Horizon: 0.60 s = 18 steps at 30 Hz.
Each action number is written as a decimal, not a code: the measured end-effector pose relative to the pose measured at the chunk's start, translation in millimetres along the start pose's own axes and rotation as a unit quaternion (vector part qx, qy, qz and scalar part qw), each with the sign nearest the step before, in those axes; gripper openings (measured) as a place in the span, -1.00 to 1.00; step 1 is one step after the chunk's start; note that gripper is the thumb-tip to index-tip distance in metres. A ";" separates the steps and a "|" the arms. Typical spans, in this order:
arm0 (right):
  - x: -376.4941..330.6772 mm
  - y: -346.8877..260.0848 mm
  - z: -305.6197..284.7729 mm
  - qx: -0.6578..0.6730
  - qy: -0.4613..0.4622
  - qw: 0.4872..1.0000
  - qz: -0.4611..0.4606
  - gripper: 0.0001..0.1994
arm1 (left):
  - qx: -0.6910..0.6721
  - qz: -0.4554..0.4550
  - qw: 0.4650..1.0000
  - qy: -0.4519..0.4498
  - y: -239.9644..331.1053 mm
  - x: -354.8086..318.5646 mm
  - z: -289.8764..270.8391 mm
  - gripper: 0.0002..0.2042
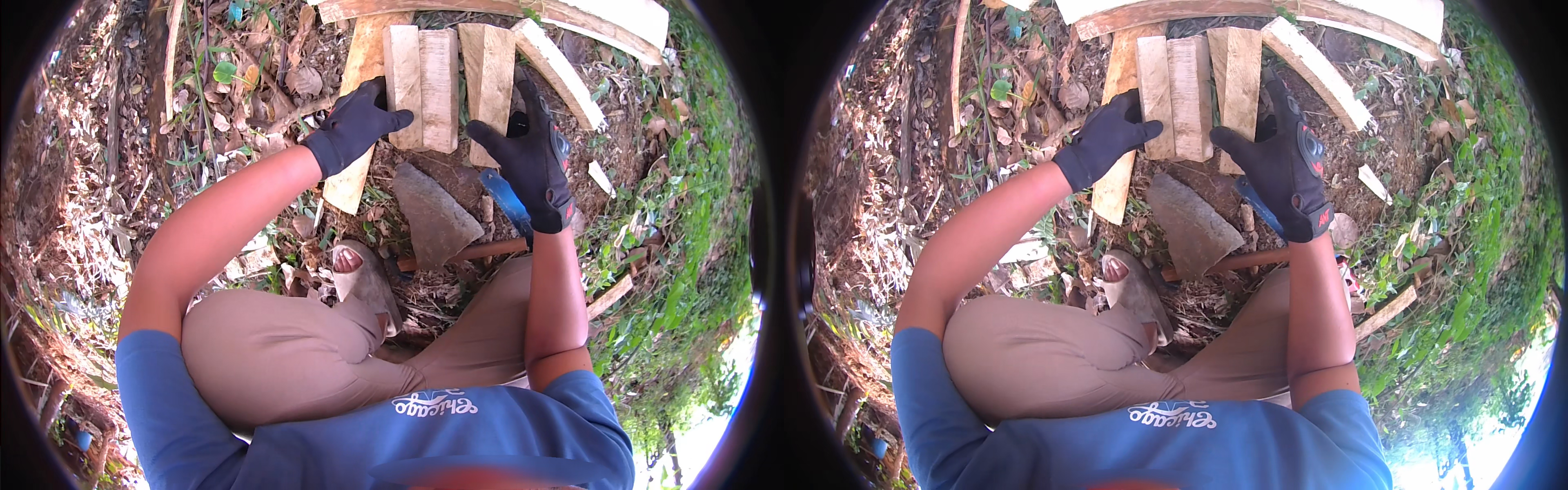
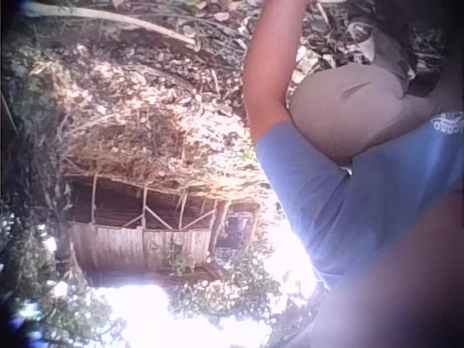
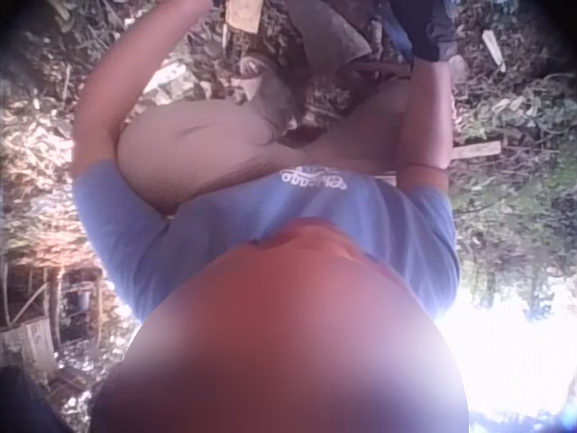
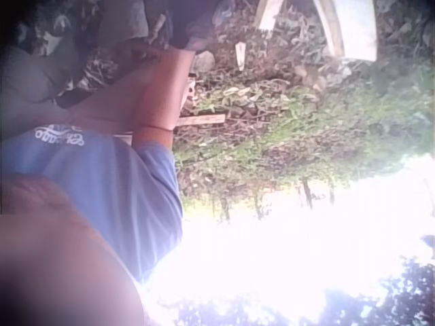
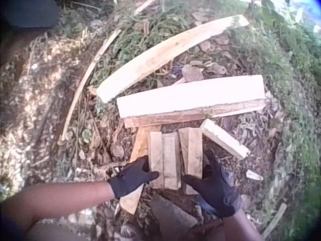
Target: The person picks up, turns over, and arranges wood planks on a makeshift wooden structure outdoors.
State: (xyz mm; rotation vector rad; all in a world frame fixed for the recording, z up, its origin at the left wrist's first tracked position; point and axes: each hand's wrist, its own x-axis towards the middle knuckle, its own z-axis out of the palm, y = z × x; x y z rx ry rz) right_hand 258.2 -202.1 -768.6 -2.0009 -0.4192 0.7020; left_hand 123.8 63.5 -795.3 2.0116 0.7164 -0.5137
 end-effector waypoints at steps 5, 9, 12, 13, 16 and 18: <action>-0.2 -6.9 -4.3 0.022 -0.033 0.997 0.060 0.06 | -0.039 -0.009 0.999 -0.010 0.0 -2.0 -0.6 0.00; 1.2 -10.2 -8.3 0.002 -0.039 0.996 0.075 0.13 | -0.007 0.000 1.000 0.004 -3.3 -0.3 0.1 -0.04; 0.7 -13.1 -8.2 -0.009 -0.020 0.997 0.074 0.06 | 0.014 -0.005 1.000 0.013 -7.5 -1.7 -3.8 -0.12; 0.2 -14.2 -8.1 -0.009 -0.013 0.997 0.078 0.03 | -0.049 0.013 0.999 -0.002 -9.5 -3.8 -6.9 -0.15; -0.9 -17.1 -9.0 -0.009 0.013 0.996 0.088 -0.05 | -0.128 0.075 0.988 -0.050 -16.3 -16.5 -21.8 -0.24; -3.7 -17.9 -12.6 -0.005 0.034 0.996 0.084 -0.06 | -0.216 0.099 0.966 -0.106 -18.3 -26.7 -32.2 -0.29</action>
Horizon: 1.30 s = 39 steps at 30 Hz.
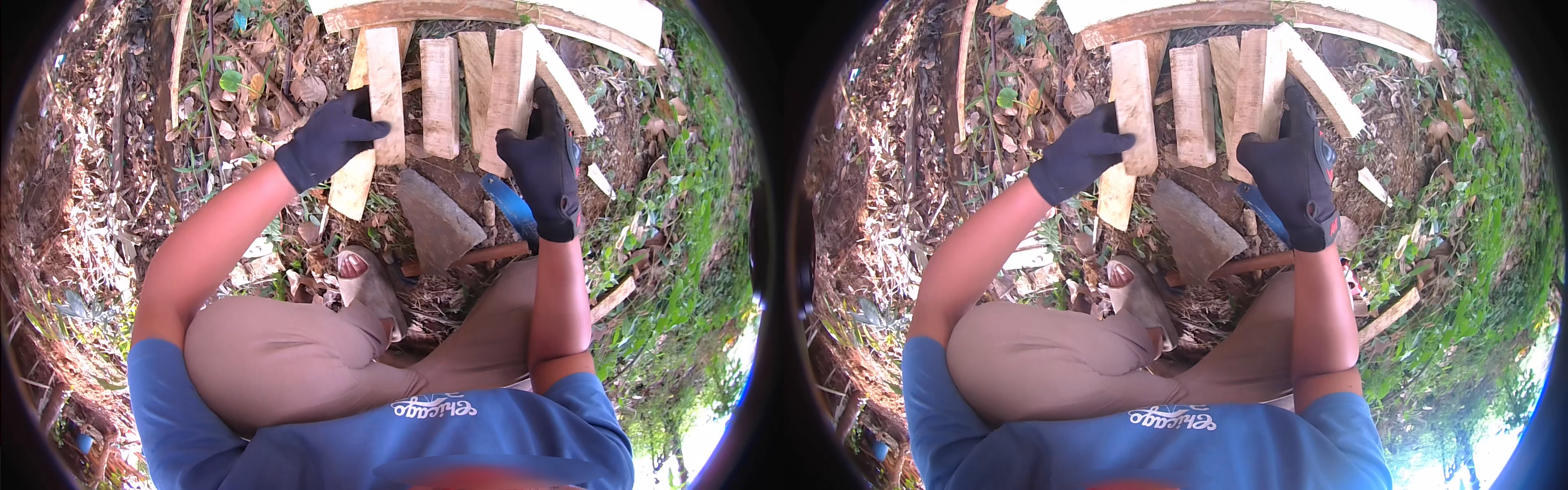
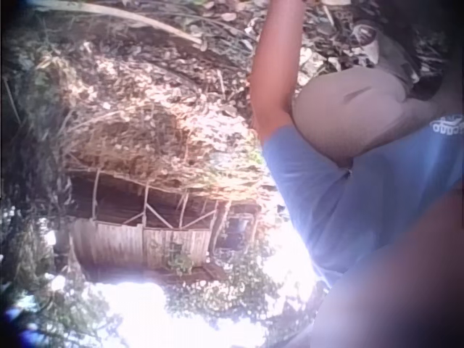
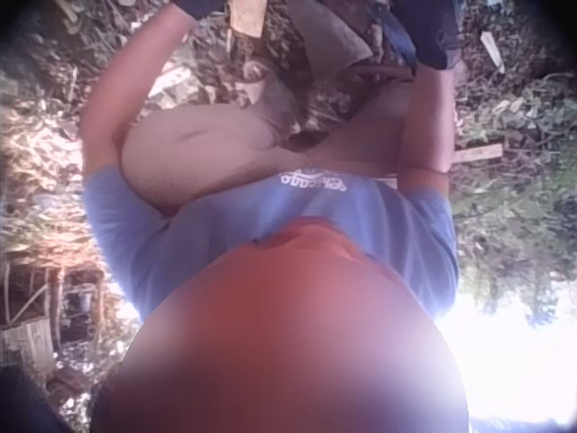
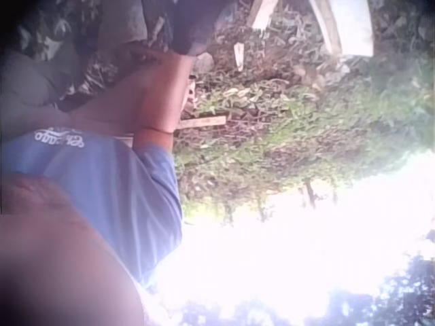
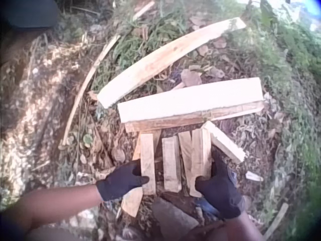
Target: The person picks up, turns over, and arranges wood planks on a makeshift wooden structure outdoors.
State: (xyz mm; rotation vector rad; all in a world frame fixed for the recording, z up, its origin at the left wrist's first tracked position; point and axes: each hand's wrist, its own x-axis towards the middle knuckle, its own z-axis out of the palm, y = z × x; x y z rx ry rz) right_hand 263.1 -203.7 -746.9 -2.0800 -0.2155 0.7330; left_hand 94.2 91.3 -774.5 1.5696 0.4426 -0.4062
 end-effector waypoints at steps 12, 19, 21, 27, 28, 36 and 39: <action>-22.4 -0.7 40.7 0.486 -0.226 0.844 0.028 -0.22 | -0.385 -0.059 0.921 0.011 55.1 -20.5 32.5 -0.58; -17.0 7.7 47.8 0.403 -0.200 0.893 0.011 -0.21 | -0.279 -0.095 0.953 0.068 56.4 -13.0 35.2 -0.59; -15.0 12.5 49.4 0.396 -0.201 0.896 0.000 -0.21 | -0.217 -0.087 0.969 0.077 56.1 -11.9 36.9 -0.53; -10.8 23.0 50.7 0.364 -0.194 0.911 -0.013 -0.19 | -0.182 -0.115 0.976 0.044 56.0 -7.1 37.9 -0.48; -10.2 24.3 50.8 0.359 -0.194 0.913 -0.016 -0.19 | -0.167 -0.115 0.978 0.046 54.6 -5.7 38.7 -0.46; -6.3 28.9 46.8 0.348 -0.208 0.913 -0.050 -0.21 | -0.144 -0.070 0.985 0.071 39.3 0.1 46.2 -0.44; -8.0 26.2 40.0 0.360 -0.221 0.906 -0.036 -0.22 | -0.159 -0.090 0.981 0.059 39.8 0.3 47.3 -0.43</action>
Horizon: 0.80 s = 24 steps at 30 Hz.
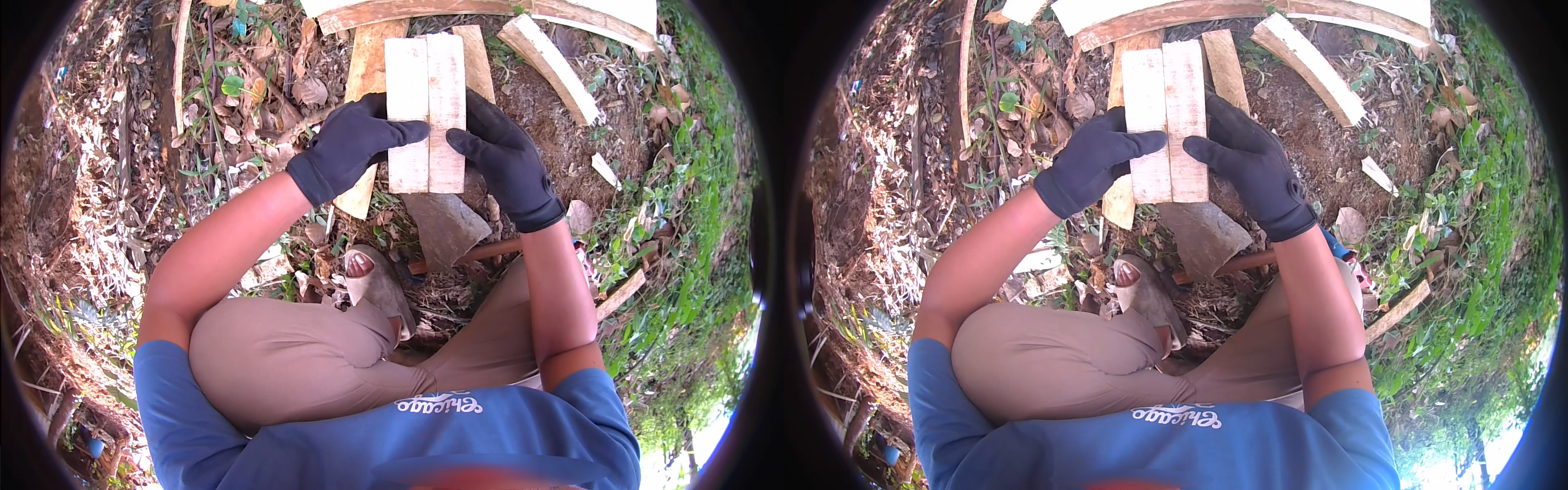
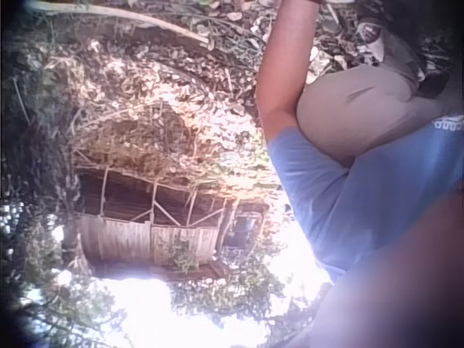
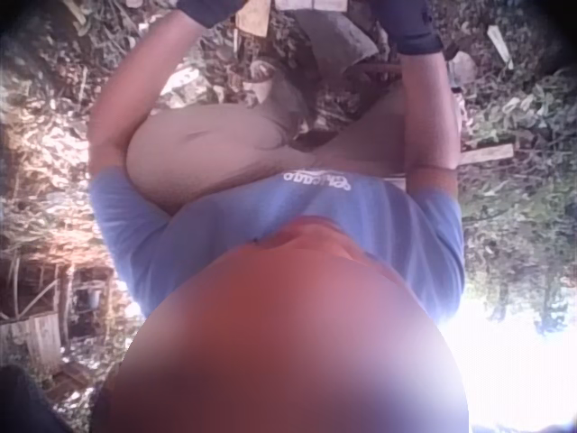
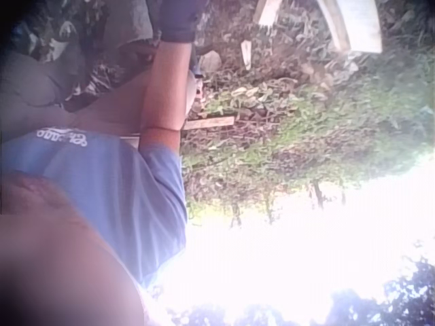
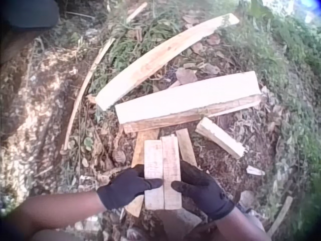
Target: The person picks up, turns over, and arranges wood planks on a makeshift wooden structure outdoors.
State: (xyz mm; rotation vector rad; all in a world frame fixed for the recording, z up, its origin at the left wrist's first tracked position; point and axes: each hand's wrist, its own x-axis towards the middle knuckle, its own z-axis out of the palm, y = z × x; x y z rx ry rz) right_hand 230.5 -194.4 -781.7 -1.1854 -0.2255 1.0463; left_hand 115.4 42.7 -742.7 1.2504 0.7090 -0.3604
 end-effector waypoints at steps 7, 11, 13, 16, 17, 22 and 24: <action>-0.3 1.7 11.3 0.015 0.003 1.000 -0.003 -0.21 | 0.064 -0.014 0.998 -0.006 7.3 -2.6 2.3 -0.49; -5.4 6.5 20.8 -0.158 0.027 0.987 -0.003 -0.11 | 0.081 -0.001 0.997 0.009 5.2 -7.0 4.7 -0.54; -5.3 3.6 24.0 -0.182 0.021 0.983 0.000 -0.05 | 0.057 -0.019 0.998 0.035 3.1 -9.9 5.3 -0.55; -6.4 -9.5 18.9 -0.289 0.017 0.957 -0.001 -0.12 | 0.013 -0.019 1.000 0.010 0.6 -14.8 3.5 -0.56; -5.1 -13.6 16.3 -0.341 0.022 0.940 -0.003 -0.14 | 0.000 -0.005 1.000 -0.006 0.2 -15.5 2.6 -0.56; 3.4 -19.9 -9.5 -0.363 0.171 0.914 -0.066 -0.33 | 0.019 -0.023 0.999 0.045 0.6 -6.0 -1.3 -0.53; 8.4 -8.1 -13.3 -0.507 0.229 0.825 -0.102 -0.38 | 0.003 -0.012 0.998 0.059 0.7 -2.4 -2.3 -0.52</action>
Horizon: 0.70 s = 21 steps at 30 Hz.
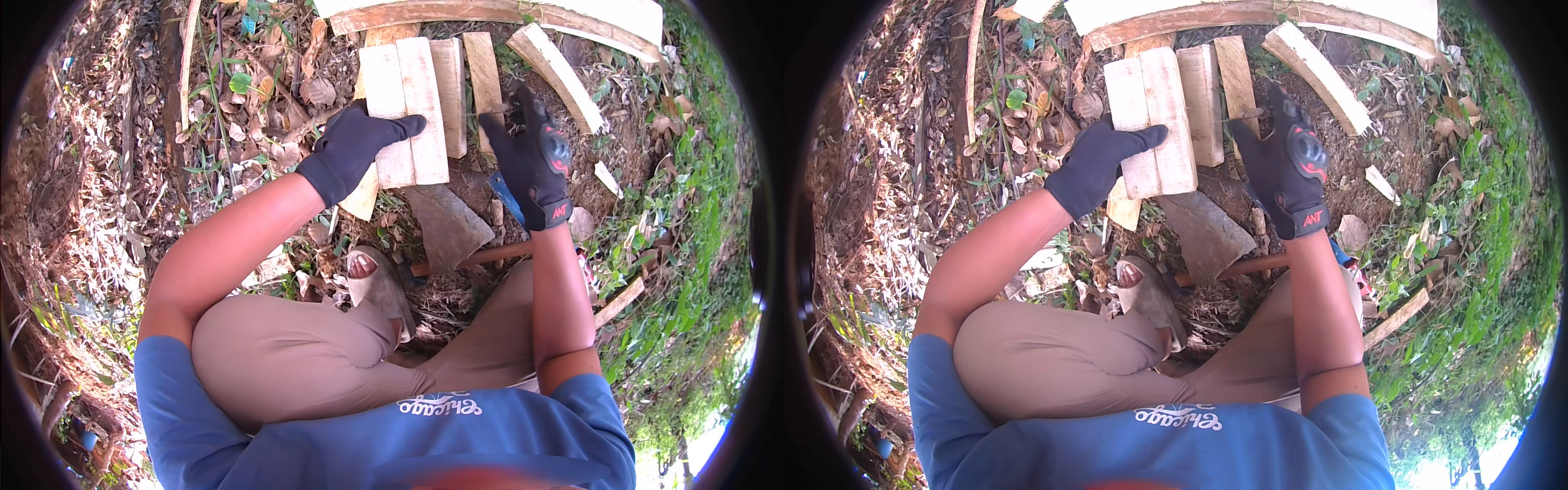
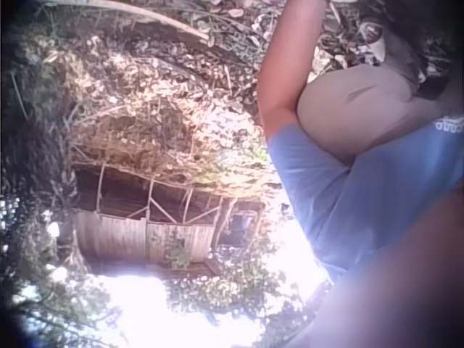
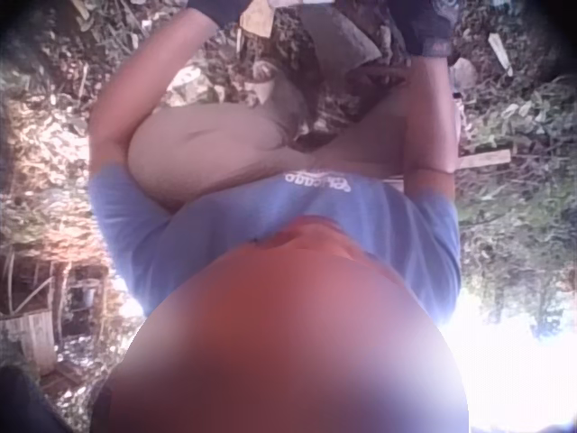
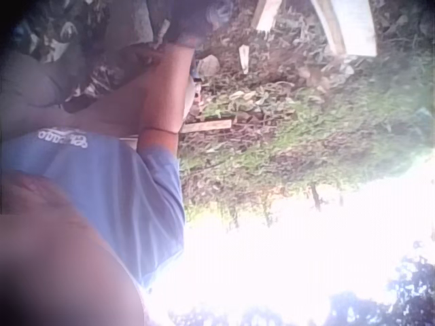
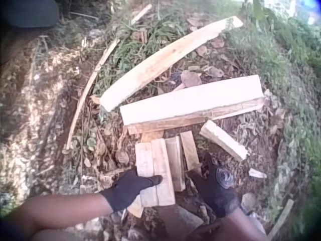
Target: The person picks up, turns over, and arranges wood planks on a makeshift wooden structure outdoors.
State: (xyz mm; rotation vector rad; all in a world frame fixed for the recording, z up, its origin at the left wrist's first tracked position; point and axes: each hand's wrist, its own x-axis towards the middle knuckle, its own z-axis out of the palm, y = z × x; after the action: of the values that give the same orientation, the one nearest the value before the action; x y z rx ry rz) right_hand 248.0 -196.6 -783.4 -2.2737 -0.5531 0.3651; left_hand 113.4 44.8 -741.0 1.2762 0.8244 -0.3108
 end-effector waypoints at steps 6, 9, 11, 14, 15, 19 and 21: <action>-5.2 16.8 25.0 0.015 -0.008 0.998 -0.053 -0.16 | 0.050 0.011 0.998 0.035 -0.4 7.5 -3.6 -0.51; -6.4 15.2 30.3 -0.056 0.020 0.995 -0.078 -0.07 | 0.084 0.032 0.996 0.028 -1.2 9.3 -4.4 -0.50; -3.6 12.3 31.0 -0.089 -0.003 0.995 -0.043 -0.05 | 0.105 0.046 0.993 0.024 -1.1 9.4 -3.8 -0.50; 2.6 6.2 25.9 -0.094 -0.033 0.995 0.010 -0.10 | 0.139 0.052 0.988 0.031 1.5 7.7 -2.0 -0.50; 4.8 3.7 22.0 -0.089 -0.043 0.995 0.028 -0.13 | 0.158 0.043 0.986 0.041 3.4 7.2 -1.5 -0.50; 8.2 -2.4 -11.5 0.197 -0.156 0.950 0.185 -0.32 | 0.229 0.047 0.971 0.052 12.2 6.2 0.6 -0.49; 10.0 -5.2 -29.7 0.516 -0.179 0.798 0.254 -0.40 | 0.180 0.055 0.982 0.015 17.2 7.5 1.6 -0.50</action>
State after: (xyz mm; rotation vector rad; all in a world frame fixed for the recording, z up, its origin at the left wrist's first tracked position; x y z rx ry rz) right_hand 267.6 -206.5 -760.4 -1.2195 0.1327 1.0769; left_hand 129.9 50.2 -733.7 1.6628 0.7403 -0.3641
